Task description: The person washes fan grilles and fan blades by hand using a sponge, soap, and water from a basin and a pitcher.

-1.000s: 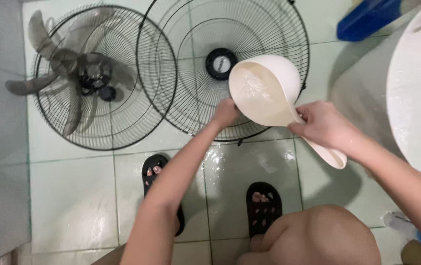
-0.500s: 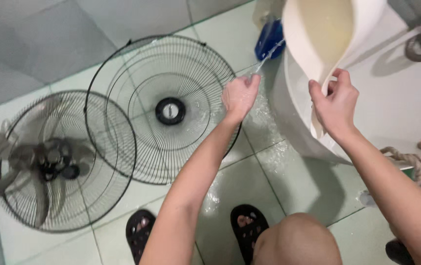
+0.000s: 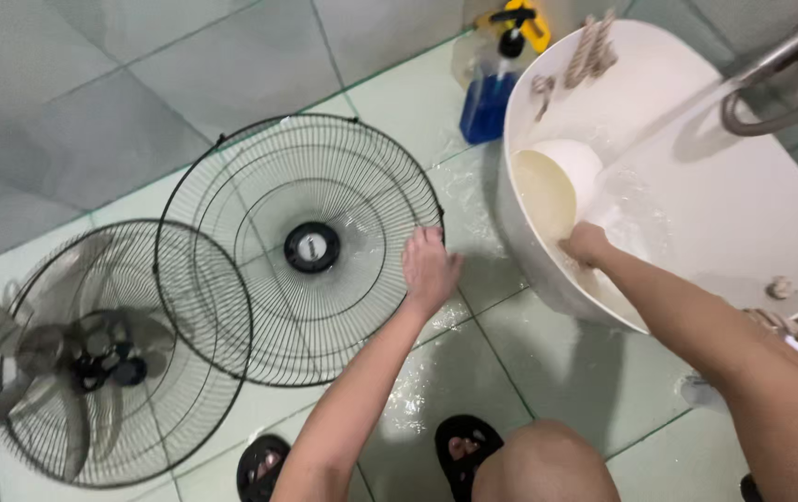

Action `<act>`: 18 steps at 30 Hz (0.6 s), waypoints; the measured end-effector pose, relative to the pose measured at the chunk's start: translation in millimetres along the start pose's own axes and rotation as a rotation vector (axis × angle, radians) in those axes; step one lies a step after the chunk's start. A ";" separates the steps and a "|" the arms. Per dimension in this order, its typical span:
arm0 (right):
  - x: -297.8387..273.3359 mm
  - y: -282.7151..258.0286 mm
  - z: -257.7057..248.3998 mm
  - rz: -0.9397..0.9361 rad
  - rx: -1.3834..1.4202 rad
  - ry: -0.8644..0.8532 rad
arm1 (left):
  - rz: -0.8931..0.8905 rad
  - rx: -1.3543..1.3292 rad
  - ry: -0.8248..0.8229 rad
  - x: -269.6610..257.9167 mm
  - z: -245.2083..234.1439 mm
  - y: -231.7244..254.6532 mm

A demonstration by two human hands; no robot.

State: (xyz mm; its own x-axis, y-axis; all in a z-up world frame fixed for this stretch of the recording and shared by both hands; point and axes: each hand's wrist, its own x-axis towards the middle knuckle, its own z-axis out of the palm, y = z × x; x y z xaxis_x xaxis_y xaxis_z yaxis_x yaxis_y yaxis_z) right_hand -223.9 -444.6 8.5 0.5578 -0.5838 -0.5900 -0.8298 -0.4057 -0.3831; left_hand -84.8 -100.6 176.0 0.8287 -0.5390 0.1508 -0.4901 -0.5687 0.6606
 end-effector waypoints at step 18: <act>-130.1 -224.4 -97.4 -0.564 0.208 0.657 | 0.111 0.411 -0.191 -11.0 -102.5 -24.2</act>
